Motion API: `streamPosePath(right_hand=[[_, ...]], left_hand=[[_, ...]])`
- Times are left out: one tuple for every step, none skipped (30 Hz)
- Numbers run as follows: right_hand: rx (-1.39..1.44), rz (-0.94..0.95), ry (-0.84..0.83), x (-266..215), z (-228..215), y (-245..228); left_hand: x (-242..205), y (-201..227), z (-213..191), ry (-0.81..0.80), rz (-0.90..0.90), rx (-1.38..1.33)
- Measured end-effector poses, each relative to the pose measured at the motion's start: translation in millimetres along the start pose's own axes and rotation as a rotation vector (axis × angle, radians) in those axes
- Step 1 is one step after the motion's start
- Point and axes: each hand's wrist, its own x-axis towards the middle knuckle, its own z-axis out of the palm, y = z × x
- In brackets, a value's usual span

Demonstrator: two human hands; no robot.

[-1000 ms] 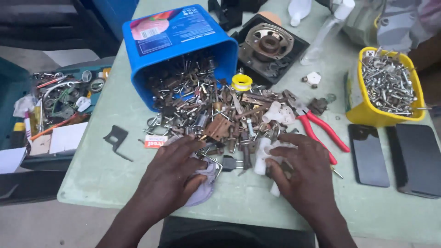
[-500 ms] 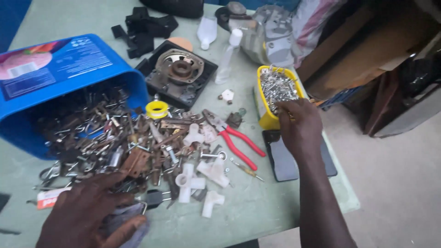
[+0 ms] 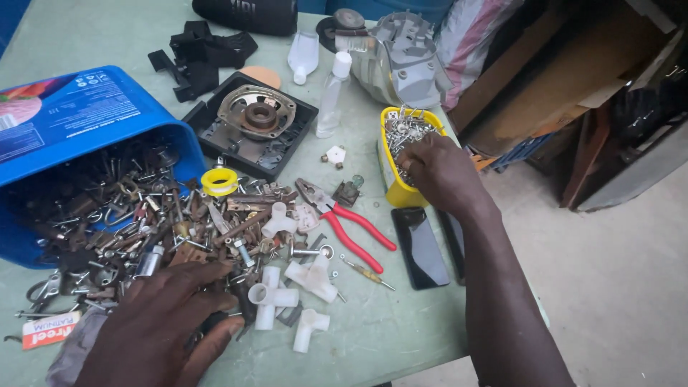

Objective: The person assembles small white plastic components by inserting metal pins into them. They repeatedly reach into a blue container to retrieve pins and other hardware, then manipulate the plastic pieces on a cluttered work surface.

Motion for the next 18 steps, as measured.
streamPosePath(right_hand=[[0.035, -0.005, 0.021, 2.4, 2.2, 2.6], [0.069, -0.009, 0.042, 4.9, 4.3, 5.1], [0.069, -0.011, 0.044, 7.1, 8.1, 17.5], [0.204, -0.041, 0.103, 9.6, 11.9, 30.0], [0.339, -0.071, 0.161, 12.2, 15.2, 42.7], [0.338, -0.072, 0.164, 14.4, 21.5, 52.3], [0.601, -0.104, 0.205, 15.8, 27.4, 62.8], [0.865, -0.137, 0.246, 17.2, 33.3, 73.7], [0.863, -0.135, 0.250, 19.7, 34.9, 76.0], [0.996, -0.159, 0.236, 22.3, 36.5, 78.5], [1.130, -0.182, 0.222, 24.7, 38.6, 81.2], [1.128, -0.178, 0.228, 24.8, 38.9, 83.8], [1.098, -0.159, 0.250, 25.5, 39.9, 85.6], [1.068, -0.139, 0.272, 26.3, 40.9, 87.2], [1.069, -0.137, 0.275, 22.4, 36.1, 79.6], [0.976, -0.064, 0.296, 18.7, 31.4, 71.9], [0.883, 0.010, 0.316, 15.0, 26.8, 64.3], [0.884, 0.013, 0.319, 13.5, 25.9, 65.0]], left_hand=[[2.3, 1.3, -1.4, 0.013, 0.039, -0.008], [4.8, 2.5, -2.8, 0.025, 0.077, -0.017], [4.1, 0.3, -0.9, 0.028, 0.078, -0.016], [3.7, -1.9, 1.0, -0.023, 0.026, -0.005], [3.7, -4.2, 3.2, -0.074, -0.025, 0.006], [7.5, -3.3, 1.5, -0.071, -0.024, 0.006], [11.8, -2.1, 0.2, -0.032, 0.018, 0.007], [16.2, -0.7, -0.8, 0.008, 0.060, 0.008], [22.0, 2.4, -2.2, 0.009, 0.065, 0.006], [27.9, 5.6, -3.4, 0.018, 0.058, 0.044], [33.9, 8.6, -4.6, 0.027, 0.051, 0.082], [43.6, 8.8, -6.1, 0.026, 0.057, 0.080], [52.8, 8.7, -8.3, 0.005, 0.109, 0.059], [62.0, 8.5, -10.5, -0.017, 0.160, 0.039], [69.8, 8.7, -11.2, -0.018, 0.164, 0.039], [77.7, 8.7, -11.8, -0.054, 0.168, 0.045], [85.5, 8.8, -12.3, -0.090, 0.173, 0.051], [92.0, 9.0, -11.1, -0.091, 0.177, 0.051]])
